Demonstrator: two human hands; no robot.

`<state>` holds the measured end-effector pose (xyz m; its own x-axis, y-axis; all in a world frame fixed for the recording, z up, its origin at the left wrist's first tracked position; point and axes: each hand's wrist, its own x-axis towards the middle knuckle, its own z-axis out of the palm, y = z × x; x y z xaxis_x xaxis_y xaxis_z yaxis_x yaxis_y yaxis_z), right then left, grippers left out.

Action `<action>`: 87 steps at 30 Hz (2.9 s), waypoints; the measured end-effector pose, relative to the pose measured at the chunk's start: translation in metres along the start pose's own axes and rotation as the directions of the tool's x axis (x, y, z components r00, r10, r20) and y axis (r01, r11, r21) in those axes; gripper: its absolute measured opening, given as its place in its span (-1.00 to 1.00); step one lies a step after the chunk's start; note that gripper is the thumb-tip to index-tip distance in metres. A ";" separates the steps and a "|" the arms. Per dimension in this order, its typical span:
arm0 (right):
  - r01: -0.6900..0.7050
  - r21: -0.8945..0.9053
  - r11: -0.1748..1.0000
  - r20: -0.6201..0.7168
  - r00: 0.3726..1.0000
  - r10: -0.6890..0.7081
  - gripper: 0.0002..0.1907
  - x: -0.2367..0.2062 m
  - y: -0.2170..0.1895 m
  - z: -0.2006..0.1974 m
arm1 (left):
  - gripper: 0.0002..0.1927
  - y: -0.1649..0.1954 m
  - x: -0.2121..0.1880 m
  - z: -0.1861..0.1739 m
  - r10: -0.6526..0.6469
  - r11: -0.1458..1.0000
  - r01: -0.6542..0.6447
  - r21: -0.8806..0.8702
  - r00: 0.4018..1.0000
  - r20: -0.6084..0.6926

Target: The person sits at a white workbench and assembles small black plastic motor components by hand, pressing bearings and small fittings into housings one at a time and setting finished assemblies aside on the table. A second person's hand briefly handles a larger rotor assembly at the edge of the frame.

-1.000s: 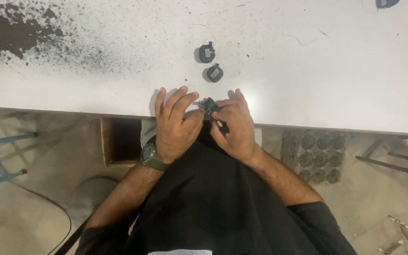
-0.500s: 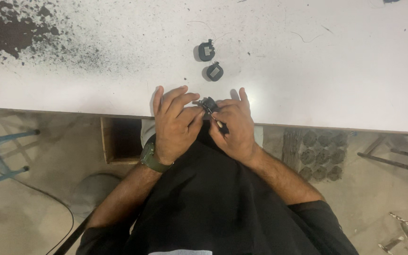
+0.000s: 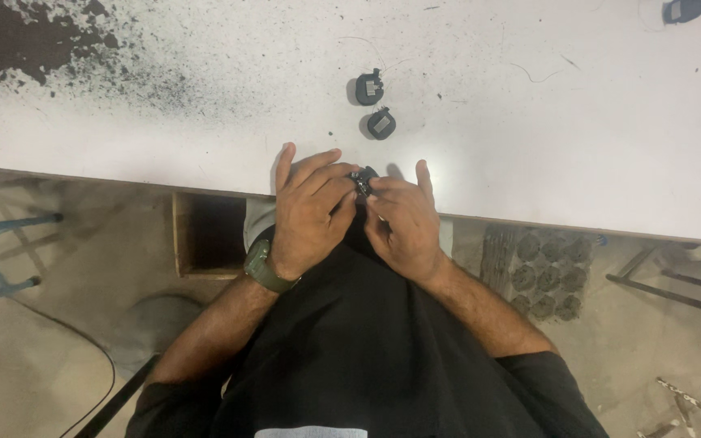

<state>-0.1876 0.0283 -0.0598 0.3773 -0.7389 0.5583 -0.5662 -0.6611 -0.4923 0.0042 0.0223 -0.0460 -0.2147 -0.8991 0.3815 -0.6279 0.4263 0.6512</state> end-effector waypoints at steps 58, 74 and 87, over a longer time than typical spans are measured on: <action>-0.127 -0.146 0.981 0.172 0.973 0.152 -0.60 0.022 0.007 -0.038 | -0.92 0.022 0.036 -0.023 -0.171 0.967 0.208 -0.145 0.958 0.232; -0.045 0.095 0.994 -0.082 0.995 0.053 -0.62 -0.016 0.001 -0.011 | -0.85 0.023 0.018 0.003 -0.124 0.950 0.129 -0.284 0.992 0.035; -0.093 -0.146 0.985 -0.102 0.992 0.078 -0.59 0.009 0.015 -0.032 | -0.88 0.020 0.051 0.009 -0.107 0.924 0.154 -0.351 0.983 0.150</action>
<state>-0.2156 0.0159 -0.0405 0.2554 -0.7713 0.5830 -0.6993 -0.5637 -0.4395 -0.0267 -0.0158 -0.0194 -0.2562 -0.9441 0.2074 -0.3507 0.2907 0.8902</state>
